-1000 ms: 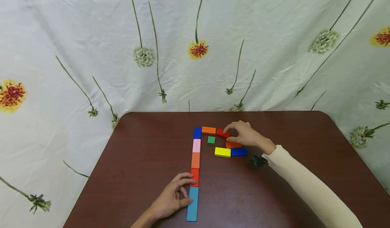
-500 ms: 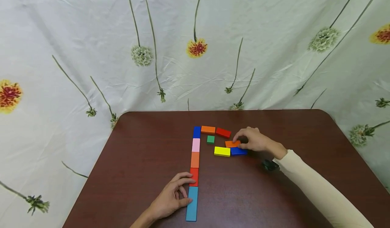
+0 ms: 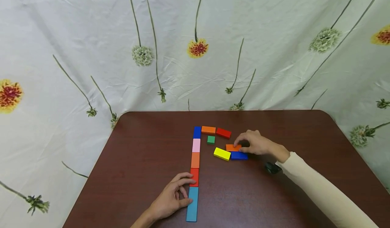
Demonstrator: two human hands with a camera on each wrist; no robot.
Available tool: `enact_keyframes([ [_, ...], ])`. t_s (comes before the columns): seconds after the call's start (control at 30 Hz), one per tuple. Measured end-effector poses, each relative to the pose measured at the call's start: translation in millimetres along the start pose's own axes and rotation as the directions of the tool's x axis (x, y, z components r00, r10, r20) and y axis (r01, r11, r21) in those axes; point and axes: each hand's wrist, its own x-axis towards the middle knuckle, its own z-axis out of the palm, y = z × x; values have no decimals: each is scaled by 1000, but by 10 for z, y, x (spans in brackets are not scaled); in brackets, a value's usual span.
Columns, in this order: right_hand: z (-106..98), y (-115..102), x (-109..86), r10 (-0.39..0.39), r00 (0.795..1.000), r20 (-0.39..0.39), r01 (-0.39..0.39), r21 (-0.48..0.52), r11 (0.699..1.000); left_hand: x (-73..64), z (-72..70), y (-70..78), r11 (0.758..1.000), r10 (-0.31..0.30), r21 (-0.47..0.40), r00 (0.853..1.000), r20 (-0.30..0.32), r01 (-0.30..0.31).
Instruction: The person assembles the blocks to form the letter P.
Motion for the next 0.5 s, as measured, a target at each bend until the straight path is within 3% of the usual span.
enact_keyframes([
  [0.3, 37, -72, -73, -42, 998, 48, 41, 23, 999, 1, 3, -9, 1000, 16, 9, 1000, 2, -16],
  [0.5, 96, -125, -103, -62, 995, -76, 51, -142, 989, 1, 0, -3, 1000, 12, 9, 1000, 0, -12],
])
